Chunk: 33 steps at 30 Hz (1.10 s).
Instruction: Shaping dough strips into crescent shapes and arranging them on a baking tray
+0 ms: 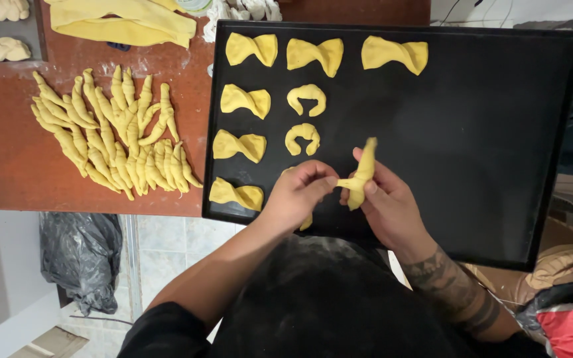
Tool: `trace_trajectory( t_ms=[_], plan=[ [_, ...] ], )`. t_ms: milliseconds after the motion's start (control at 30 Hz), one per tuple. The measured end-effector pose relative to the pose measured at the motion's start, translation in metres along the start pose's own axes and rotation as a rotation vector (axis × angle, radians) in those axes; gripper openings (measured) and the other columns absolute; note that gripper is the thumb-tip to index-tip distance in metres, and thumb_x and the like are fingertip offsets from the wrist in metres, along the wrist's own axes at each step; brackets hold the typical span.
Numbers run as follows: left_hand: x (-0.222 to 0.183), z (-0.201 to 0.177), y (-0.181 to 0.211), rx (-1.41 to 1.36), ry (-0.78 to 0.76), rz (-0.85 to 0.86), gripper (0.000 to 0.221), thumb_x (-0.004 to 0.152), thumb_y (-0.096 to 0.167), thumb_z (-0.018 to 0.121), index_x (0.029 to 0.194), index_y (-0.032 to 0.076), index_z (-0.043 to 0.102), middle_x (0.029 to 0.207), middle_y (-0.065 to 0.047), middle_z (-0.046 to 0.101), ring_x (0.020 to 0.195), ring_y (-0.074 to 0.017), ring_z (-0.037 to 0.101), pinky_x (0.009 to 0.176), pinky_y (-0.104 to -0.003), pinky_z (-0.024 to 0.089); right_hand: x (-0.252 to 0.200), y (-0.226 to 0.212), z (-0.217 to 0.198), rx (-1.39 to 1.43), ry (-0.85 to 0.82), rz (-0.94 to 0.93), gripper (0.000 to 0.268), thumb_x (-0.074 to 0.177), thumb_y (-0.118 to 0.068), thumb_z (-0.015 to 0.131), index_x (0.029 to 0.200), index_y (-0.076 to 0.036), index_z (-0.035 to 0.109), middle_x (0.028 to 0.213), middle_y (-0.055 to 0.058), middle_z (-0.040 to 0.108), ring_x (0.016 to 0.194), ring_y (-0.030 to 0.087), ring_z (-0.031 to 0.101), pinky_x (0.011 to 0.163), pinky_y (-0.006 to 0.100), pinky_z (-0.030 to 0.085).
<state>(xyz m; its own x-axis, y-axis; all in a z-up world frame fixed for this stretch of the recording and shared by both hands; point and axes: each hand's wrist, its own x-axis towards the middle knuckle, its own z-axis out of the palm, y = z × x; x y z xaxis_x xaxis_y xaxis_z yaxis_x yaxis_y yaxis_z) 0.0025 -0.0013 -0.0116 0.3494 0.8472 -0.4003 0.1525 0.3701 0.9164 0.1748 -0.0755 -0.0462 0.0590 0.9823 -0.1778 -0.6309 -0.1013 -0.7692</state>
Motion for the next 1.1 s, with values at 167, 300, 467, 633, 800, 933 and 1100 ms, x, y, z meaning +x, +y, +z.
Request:
trace_trajectory(
  t_ms=[167,300,467,633,800,933,1100],
  plan=[
    [-0.001,0.007,0.009,0.23,0.023,0.16,0.006,0.09,0.012,0.074,0.094,0.011,0.078,0.072,-0.009,0.071,0.067,-0.0217,0.07,0.062,-0.031,0.055,0.001,0.029,-0.026,0.166,0.111,0.089,0.036,0.102,-0.008,0.055,0.134,0.007,0.05,0.104,0.025,0.065,0.094,0.038,0.073,0.092,0.052,0.057],
    [-0.001,0.007,0.012,0.202,-0.004,0.169,0.004,0.09,0.011,0.073,0.092,0.01,0.077,0.067,-0.007,0.071,0.061,-0.0175,0.067,0.057,-0.027,0.053,0.0,0.037,-0.033,0.232,0.06,0.096,0.051,0.099,-0.015,0.062,0.142,0.007,0.046,0.115,0.023,0.061,0.099,0.035,0.071,0.095,0.051,0.055],
    [0.004,0.007,0.003,0.109,0.023,0.049,0.005,0.091,0.013,0.073,0.092,0.011,0.077,0.07,-0.005,0.073,0.063,-0.0138,0.067,0.059,-0.027,0.053,0.001,0.032,-0.025,0.242,0.068,0.099,0.045,0.099,-0.01,0.06,0.138,0.011,0.051,0.108,0.028,0.062,0.092,0.039,0.07,0.091,0.054,0.055],
    [-0.003,0.011,0.02,0.137,0.03,0.116,0.004,0.088,0.009,0.072,0.088,0.009,0.076,0.066,-0.003,0.072,0.06,-0.015,0.074,0.06,-0.025,0.056,0.003,0.022,-0.011,0.187,0.082,0.12,0.038,0.107,-0.019,0.054,0.136,0.007,0.055,0.098,0.021,0.071,0.091,0.03,0.075,0.092,0.045,0.058],
    [0.002,0.009,0.007,0.221,0.003,0.135,0.005,0.09,0.014,0.073,0.091,0.01,0.076,0.063,-0.003,0.069,0.061,-0.0184,0.072,0.057,-0.028,0.055,0.001,0.046,-0.037,0.154,0.157,0.169,0.049,0.11,-0.029,0.044,0.145,0.003,0.051,0.107,0.023,0.072,0.096,0.033,0.075,0.097,0.051,0.058],
    [0.001,0.007,0.011,0.244,-0.006,0.112,0.006,0.091,0.014,0.071,0.093,0.01,0.076,0.06,-0.001,0.068,0.058,-0.0157,0.07,0.057,-0.026,0.054,0.008,0.047,-0.041,0.137,-0.09,0.157,0.061,0.096,-0.03,0.066,0.14,0.009,0.051,0.109,0.027,0.069,0.095,0.036,0.072,0.089,0.051,0.059],
    [-0.004,0.014,0.003,0.333,0.098,0.201,0.01,0.089,0.021,0.076,0.098,0.018,0.078,0.085,-0.004,0.072,0.075,-0.0224,0.071,0.064,-0.029,0.055,0.012,-0.002,0.008,-0.053,0.032,0.104,0.069,0.079,0.018,0.06,0.146,0.005,0.052,0.114,0.016,0.067,0.096,0.025,0.071,0.086,0.035,0.06]
  ],
)
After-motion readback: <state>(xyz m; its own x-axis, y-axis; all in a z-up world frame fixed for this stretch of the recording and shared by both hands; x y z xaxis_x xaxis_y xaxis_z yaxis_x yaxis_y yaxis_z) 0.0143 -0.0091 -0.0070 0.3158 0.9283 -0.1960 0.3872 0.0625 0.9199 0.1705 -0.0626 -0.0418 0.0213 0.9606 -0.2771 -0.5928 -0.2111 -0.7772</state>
